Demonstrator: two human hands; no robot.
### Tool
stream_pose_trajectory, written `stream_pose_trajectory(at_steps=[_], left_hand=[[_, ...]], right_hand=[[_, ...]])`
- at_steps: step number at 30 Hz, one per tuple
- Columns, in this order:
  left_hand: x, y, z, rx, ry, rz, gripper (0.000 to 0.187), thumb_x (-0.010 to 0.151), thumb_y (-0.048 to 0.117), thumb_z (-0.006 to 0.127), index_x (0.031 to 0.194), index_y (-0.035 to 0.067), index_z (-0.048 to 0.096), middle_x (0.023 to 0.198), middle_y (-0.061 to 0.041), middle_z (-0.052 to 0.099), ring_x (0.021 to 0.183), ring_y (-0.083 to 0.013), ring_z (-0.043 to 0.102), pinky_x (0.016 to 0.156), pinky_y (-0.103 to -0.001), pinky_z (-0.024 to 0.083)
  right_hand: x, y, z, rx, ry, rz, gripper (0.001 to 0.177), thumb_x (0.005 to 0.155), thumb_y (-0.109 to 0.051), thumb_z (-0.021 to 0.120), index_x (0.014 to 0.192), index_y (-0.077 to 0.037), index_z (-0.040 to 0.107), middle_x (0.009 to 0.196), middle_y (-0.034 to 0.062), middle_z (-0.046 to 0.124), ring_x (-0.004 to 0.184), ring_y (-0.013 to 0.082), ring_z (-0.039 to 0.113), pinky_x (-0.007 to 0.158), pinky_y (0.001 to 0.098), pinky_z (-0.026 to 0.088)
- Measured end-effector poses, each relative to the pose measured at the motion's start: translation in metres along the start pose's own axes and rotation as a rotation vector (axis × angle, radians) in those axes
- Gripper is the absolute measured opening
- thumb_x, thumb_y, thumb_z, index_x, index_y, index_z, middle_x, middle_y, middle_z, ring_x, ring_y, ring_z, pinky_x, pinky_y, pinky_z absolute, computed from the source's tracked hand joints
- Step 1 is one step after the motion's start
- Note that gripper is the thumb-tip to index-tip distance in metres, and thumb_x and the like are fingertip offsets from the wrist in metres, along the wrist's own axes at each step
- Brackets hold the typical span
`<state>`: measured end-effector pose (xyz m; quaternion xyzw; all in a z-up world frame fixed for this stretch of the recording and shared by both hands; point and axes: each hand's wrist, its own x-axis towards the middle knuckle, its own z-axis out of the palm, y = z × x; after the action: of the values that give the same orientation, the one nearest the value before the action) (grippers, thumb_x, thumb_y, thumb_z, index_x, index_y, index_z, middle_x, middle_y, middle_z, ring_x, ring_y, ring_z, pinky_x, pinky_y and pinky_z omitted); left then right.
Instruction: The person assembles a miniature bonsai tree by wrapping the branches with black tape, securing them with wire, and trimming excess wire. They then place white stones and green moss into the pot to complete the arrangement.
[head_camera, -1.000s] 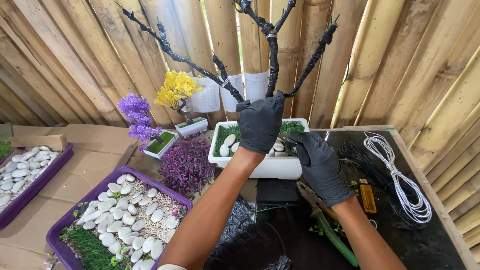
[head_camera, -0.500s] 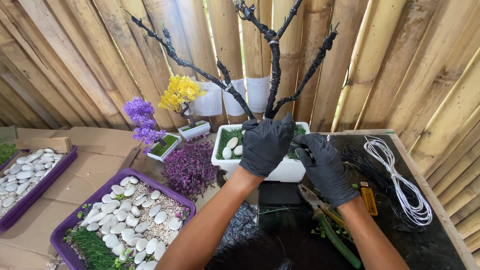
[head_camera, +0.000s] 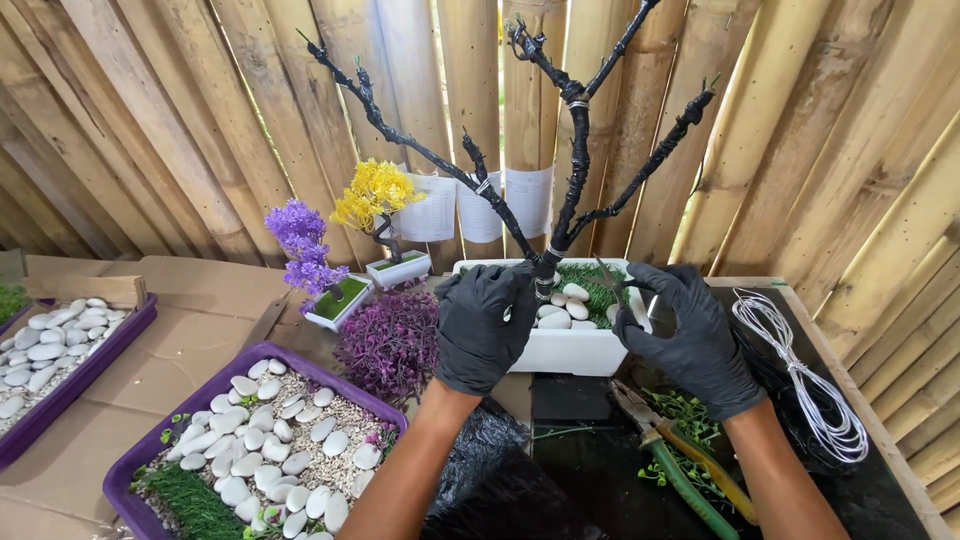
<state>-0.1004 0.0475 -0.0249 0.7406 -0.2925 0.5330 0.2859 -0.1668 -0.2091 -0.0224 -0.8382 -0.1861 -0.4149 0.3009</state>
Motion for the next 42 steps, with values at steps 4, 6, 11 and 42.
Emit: stream_pose_trajectory(at_steps=[4,6,11,42], left_hand=[[0.015,0.003,0.016,-0.067,0.038,-0.081,0.014,0.091,0.028,0.071,0.103,0.026,0.077,0.081,-0.002,0.073,0.071,-0.0290,0.069,0.071,-0.038,0.057],[0.042,0.022,0.007,-0.262,0.059,-0.161,0.017,0.092,0.019,0.071,0.108,0.024,0.075,0.087,-0.002,0.074,0.077,-0.0269,0.072,0.069,-0.036,0.057],[0.078,0.048,0.054,-0.448,0.067,-0.183,0.020,0.093,0.023,0.074,0.113,0.021,0.074,0.090,-0.005,0.075,0.082,-0.0318,0.074,0.071,-0.039,0.060],[0.113,0.057,0.093,-0.214,-0.029,-0.036,0.011,0.095,0.029,0.066,0.088,0.021,0.070,0.074,0.000,0.069,0.064,-0.0278,0.069,0.056,-0.047,0.054]], right_hand=[[0.007,-0.019,-0.002,0.005,0.008,0.052,0.063,0.070,-0.013,0.092,0.130,-0.016,0.075,0.106,0.0085,0.068,0.098,0.0326,0.069,0.083,0.0419,0.058],[0.006,-0.023,-0.005,0.073,0.049,0.112,0.061,0.070,-0.004,0.090,0.129,-0.011,0.075,0.099,0.0073,0.066,0.091,0.0268,0.071,0.079,0.0362,0.059],[0.003,-0.011,0.000,0.088,0.029,0.140,0.064,0.064,-0.006,0.092,0.125,-0.013,0.076,0.097,0.0070,0.067,0.085,0.0256,0.072,0.072,0.0364,0.060],[-0.074,0.125,0.020,-0.439,-0.552,0.545,0.031,0.091,-0.006,0.044,0.104,-0.009,0.072,0.112,0.0199,0.072,0.097,0.0402,0.069,0.080,0.0513,0.056]])
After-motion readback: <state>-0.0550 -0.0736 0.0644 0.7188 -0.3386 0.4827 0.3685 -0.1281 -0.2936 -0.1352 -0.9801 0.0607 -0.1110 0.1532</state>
